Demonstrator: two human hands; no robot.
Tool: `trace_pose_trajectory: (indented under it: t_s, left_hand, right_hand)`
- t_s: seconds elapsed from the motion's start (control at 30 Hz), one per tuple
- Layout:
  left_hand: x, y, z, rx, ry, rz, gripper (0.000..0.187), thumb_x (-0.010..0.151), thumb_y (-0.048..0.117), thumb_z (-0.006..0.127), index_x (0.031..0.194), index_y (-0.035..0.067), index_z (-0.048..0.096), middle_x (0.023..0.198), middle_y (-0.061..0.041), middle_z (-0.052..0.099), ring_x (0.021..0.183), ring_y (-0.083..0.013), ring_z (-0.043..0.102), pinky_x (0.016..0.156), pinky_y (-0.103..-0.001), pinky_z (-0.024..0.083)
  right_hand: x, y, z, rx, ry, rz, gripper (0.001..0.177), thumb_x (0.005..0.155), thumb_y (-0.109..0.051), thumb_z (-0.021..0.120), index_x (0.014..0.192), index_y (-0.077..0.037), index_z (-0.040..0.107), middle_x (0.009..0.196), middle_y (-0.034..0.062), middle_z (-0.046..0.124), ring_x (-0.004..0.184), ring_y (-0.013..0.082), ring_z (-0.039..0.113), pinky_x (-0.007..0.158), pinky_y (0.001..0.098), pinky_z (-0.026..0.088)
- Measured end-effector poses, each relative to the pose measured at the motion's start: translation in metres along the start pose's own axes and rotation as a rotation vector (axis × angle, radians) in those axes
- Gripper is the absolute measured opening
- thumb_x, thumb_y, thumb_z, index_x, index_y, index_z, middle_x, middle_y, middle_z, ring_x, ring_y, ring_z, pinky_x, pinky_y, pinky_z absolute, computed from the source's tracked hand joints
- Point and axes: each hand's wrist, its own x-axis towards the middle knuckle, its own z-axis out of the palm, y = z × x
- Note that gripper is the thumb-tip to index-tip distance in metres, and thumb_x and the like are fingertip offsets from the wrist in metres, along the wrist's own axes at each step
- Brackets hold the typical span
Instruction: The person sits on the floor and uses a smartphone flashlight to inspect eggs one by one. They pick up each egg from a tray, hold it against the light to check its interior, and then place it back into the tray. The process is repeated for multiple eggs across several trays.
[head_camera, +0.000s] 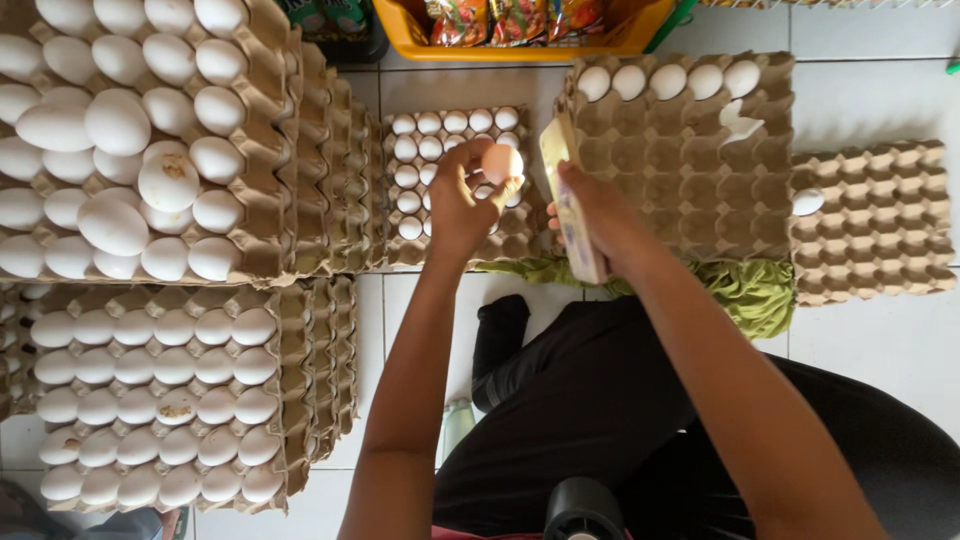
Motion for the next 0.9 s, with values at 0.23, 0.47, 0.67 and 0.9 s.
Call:
trace_pose_trajectory:
  t_s: [0.23, 0.47, 0.67, 0.9]
  left_hand:
    - [-0.016, -0.125, 0.013, 0.486, 0.039, 0.086, 0.046, 0.073, 0.021, 0.087, 0.114, 0.006, 0.071, 0.105, -0.016, 0.073, 0.098, -0.0365, 0.069, 0.085, -0.044, 0.055]
    - [-0.039, -0.217, 0.034, 0.652, -0.08, -0.058, 0.039, 0.077, 0.027, 0.078, 0.113, 0.011, 0.072, 0.108, -0.01, 0.075, 0.105, -0.0285, 0.068, 0.101, -0.051, 0.04]
    - [-0.05, -0.245, 0.049, 0.741, -0.071, -0.029, 0.048, 0.079, 0.033, 0.077, 0.12, 0.009, 0.069, 0.127, -0.008, 0.062, 0.124, -0.0266, 0.052, 0.113, -0.058, 0.023]
    - [-0.052, -0.252, 0.064, 0.808, -0.046, -0.199, 0.052, 0.082, 0.037, 0.078, 0.122, 0.005, 0.068, 0.131, -0.01, 0.054, 0.13, -0.0329, 0.041, 0.112, -0.057, 0.023]
  right_hand:
    - [0.056, 0.064, 0.044, 0.052, -0.023, 0.021, 0.071, 0.091, -0.065, 0.056, 0.129, -0.005, 0.06, 0.092, 0.0062, 0.061, 0.078, 0.0151, 0.061, 0.068, 0.0328, 0.052]
    - [0.105, 0.118, 0.048, -0.034, 0.05, 0.122, 0.077, 0.089, -0.072, 0.051, 0.131, -0.008, 0.058, 0.093, 0.0037, 0.06, 0.08, 0.0155, 0.06, 0.071, 0.0348, 0.052]
    - [0.128, 0.14, 0.043, -0.094, 0.054, 0.16, 0.083, 0.088, -0.075, 0.047, 0.135, -0.007, 0.057, 0.093, 0.005, 0.057, 0.081, 0.0171, 0.059, 0.075, 0.0372, 0.052]
    - [0.148, 0.149, 0.044, -0.081, 0.068, 0.132, 0.08, 0.091, -0.073, 0.047, 0.131, -0.005, 0.057, 0.089, 0.0041, 0.057, 0.076, 0.0157, 0.057, 0.075, 0.0325, 0.051]
